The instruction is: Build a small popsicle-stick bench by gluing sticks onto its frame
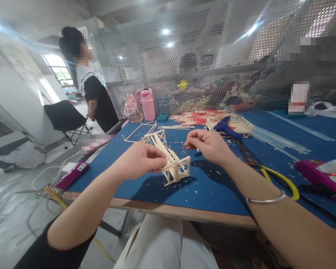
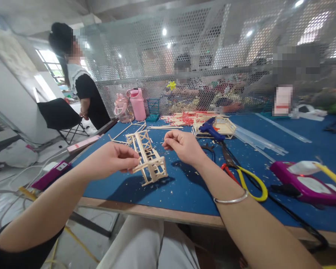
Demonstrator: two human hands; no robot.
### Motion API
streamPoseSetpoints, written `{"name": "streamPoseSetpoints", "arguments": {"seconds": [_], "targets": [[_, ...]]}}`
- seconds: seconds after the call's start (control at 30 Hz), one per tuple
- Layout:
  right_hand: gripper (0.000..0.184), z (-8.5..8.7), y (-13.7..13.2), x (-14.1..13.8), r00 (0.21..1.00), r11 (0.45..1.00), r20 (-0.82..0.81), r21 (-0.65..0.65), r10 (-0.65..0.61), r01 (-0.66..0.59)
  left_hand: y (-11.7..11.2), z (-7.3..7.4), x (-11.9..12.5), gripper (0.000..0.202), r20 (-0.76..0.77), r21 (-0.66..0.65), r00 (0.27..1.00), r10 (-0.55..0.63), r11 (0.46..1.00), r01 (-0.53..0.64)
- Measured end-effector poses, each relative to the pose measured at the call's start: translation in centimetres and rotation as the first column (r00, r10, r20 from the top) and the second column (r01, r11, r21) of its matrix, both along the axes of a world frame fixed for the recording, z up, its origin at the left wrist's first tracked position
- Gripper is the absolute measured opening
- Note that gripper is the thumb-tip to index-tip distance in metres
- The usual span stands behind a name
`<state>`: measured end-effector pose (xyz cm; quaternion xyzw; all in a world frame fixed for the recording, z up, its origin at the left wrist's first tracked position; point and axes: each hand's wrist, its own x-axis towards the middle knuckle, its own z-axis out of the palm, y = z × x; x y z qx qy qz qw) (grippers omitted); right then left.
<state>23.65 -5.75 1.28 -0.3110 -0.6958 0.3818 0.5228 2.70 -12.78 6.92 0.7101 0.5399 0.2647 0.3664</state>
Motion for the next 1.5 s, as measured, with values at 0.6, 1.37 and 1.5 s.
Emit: {"name": "streamPoseSetpoints", "arguments": {"seconds": [0.6,1.37,1.5], "targets": [[0.012,1.2,-3.7,-1.1,0.955,0.866,0.293,0.470,0.030,-0.172,-3.3,-4.4,2.4,0.034,0.053,0.716,0.939,0.338,0.643,-0.272],[0.012,1.4,-4.2,-1.9,0.904,0.867,0.422,0.421,0.072,-0.266,-4.2,-7.6,4.7,0.019,0.468,0.410,0.791,0.395,0.696,-0.590],[0.012,1.5,-4.1,-1.8,0.902,0.870,0.427,0.420,0.063,-0.260,-4.1,-6.7,5.1,0.019,0.498,0.262,0.731,0.467,0.722,-0.640]]}}
